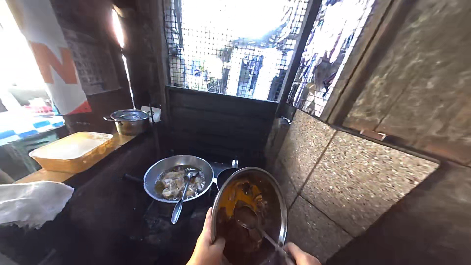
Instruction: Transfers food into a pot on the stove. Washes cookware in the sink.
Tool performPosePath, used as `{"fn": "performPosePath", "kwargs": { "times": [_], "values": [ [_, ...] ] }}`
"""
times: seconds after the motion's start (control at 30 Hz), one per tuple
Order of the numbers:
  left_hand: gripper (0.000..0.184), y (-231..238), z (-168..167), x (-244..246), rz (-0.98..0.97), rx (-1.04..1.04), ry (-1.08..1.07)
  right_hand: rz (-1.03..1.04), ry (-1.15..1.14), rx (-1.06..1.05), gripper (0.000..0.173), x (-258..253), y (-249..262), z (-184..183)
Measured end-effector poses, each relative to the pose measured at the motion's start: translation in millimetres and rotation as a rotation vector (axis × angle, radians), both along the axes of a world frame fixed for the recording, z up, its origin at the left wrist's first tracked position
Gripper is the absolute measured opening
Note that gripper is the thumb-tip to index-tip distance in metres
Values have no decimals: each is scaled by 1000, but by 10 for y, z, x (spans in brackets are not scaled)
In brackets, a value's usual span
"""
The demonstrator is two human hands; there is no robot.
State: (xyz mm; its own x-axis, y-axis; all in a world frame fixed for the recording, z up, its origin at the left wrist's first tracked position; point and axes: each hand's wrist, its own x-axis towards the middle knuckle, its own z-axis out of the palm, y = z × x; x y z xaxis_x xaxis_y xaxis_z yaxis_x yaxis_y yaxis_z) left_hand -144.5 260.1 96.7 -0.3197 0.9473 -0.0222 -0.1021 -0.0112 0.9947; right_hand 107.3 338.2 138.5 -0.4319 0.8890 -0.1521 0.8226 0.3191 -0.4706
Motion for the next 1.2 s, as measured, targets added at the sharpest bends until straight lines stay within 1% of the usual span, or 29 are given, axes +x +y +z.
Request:
{"fn": "performPosePath", "kwargs": {
  "times": [0.07, 0.13, 0.17, 0.2, 0.3, 0.4, 0.47, 0.57, 0.63, 0.77, 0.87, 0.93, 1.07, 1.13, 1.2],
  "values": [
    [94, 264, 26, -113, 37, 13, 76, -30, 79, 123, 33, -166, 249, 52],
    [94, 552, 48, -212, 66, 24, 128, -96, 164, 272, 41, -273, 504, 106],
    [94, 694, 56, -238, 87, 18, 148, -146, 138, 331, 47, -327, 634, 137],
    [94, 829, 62, -249, 108, 10, 163, -200, 69, 375, 48, -387, 774, 160],
    [94, 1158, 75, -264, 139, 12, 187, -320, -172, 355, 57, -632, 1237, 217],
    [95, 1379, 142, -325, 104, 3, 205, -349, -232, 394, 57, -849, 1709, 119],
    [92, 1536, 201, -476, 16, 11, 220, -312, -222, 343, 57, -902, 1983, 162],
    [79, 1784, 247, -790, -93, -7, 211, -232, -194, 217, 56, -874, 2370, 262],
    [79, 1960, 259, -979, -181, -13, 234, -195, -156, 176, 53, -879, 2588, 254],
    [71, 2308, 304, -1215, -324, -69, 269, -114, -150, 144, 49, -983, 2878, 262],
    [75, 2604, 389, -1286, -410, -124, 418, -23, -220, 178, 43, -1121, 3038, 350],
    [72, 2784, 412, -1331, -446, -165, 486, 26, -274, 200, 41, -1216, 3151, 391],
    [68, 3131, 408, -1424, -465, -264, 612, 53, -353, 174, 47, -1416, 3395, 337],
    [70, 3284, 376, -1469, -461, -302, 668, 69, -356, 184, 50, -1520, 3503, 246],
    [76, 3410, 314, -1508, -458, -336, 708, 119, -352, 200, 49, -1628, 3564, 151]
  ]
}}
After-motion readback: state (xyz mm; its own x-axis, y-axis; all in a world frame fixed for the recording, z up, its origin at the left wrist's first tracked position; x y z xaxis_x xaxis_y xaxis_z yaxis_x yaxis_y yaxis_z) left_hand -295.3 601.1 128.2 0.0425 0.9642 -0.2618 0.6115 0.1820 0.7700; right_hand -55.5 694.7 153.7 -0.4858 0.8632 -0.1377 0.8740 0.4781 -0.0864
